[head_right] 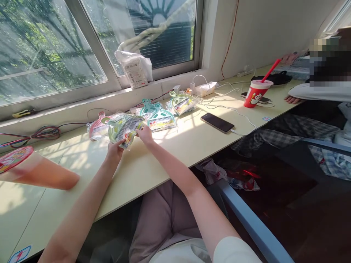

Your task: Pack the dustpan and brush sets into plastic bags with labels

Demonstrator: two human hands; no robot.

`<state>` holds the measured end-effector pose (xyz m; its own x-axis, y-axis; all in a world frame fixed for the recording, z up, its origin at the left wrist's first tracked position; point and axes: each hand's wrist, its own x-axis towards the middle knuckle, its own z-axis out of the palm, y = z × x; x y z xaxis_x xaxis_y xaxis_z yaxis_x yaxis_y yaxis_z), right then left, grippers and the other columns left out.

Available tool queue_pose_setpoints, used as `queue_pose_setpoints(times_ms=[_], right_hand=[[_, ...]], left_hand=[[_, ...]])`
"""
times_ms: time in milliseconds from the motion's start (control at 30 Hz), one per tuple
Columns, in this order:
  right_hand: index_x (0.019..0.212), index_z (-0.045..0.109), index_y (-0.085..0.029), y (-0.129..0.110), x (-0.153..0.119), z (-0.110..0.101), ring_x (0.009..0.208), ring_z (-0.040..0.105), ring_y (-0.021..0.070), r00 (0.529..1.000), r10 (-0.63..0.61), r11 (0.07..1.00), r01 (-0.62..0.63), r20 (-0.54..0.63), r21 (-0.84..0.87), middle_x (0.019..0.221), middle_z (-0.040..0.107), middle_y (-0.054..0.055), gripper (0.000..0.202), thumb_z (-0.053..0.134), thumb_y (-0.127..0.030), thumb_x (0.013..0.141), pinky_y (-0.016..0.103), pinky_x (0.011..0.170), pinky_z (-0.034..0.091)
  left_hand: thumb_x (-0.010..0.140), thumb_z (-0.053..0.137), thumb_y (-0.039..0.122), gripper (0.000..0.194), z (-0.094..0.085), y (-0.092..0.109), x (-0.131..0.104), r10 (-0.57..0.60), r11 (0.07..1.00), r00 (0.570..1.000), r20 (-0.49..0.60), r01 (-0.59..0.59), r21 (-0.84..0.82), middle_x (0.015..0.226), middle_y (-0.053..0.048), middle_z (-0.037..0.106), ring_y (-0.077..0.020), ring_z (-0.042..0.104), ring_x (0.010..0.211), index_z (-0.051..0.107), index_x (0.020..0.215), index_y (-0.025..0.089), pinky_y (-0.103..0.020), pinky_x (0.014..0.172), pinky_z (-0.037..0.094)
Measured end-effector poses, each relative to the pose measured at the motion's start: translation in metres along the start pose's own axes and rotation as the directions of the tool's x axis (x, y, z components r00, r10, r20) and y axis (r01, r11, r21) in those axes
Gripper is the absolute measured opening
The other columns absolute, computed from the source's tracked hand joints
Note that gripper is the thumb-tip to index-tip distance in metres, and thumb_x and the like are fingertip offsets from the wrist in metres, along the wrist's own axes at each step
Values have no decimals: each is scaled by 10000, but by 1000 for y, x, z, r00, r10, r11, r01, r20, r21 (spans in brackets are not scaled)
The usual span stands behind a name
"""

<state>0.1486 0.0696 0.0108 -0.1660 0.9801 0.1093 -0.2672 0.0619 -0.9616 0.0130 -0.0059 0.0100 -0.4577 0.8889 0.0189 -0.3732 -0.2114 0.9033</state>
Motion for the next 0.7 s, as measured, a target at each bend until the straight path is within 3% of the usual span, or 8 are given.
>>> queue_pose_setpoints(times_ms=[100,200,300,367,533,700], right_hand=[[727,548,-193,-12,-5,-4,629,659,163,999,27,983,-23,18,-180,781,619,20,180,698,-143,812,341,657,597],[748,529,-207,-17,-9,-7,765,667,204,992,-126,921,108,-24,-374,832,597,37,217,736,-186,809,368,740,589],[830,535,-220,-17,-10,-7,938,634,224,949,-310,862,251,-66,-440,929,598,48,222,750,-192,784,383,866,560],[884,544,-222,-17,-10,-6,922,627,210,946,-320,883,276,-57,-379,962,616,48,176,699,-190,809,371,842,567],[1088,548,-227,-19,-9,-2,804,645,172,990,-114,992,108,-88,-71,1039,672,42,304,600,-176,793,275,582,567],[1011,580,-210,-25,-12,-4,757,638,152,994,-48,998,52,-98,43,895,688,18,239,544,-184,776,205,508,507]], left_hand=[[533,810,35,636,-3,1,2,31,1000,999,10,-31,-4,854,-16,744,-170,724,767,640,1121,209,-234,633,609],[525,818,41,691,-3,1,3,67,998,998,18,-68,11,899,-13,743,-178,727,809,606,1155,233,-249,653,609],[515,839,66,706,-3,0,1,83,996,996,24,-84,30,984,-22,742,-187,725,863,586,1150,242,-248,652,597],[507,856,92,727,-2,-2,-1,83,996,996,29,-84,38,1020,-27,741,-191,720,877,579,1160,251,-251,652,593],[509,879,157,811,-1,-4,-4,114,992,991,63,-118,54,1100,-57,740,-226,717,942,552,1240,282,-270,676,585],[479,890,171,839,-3,-6,-2,100,993,993,55,-104,60,1137,-58,731,-244,705,1007,540,1236,271,-293,712,588]])
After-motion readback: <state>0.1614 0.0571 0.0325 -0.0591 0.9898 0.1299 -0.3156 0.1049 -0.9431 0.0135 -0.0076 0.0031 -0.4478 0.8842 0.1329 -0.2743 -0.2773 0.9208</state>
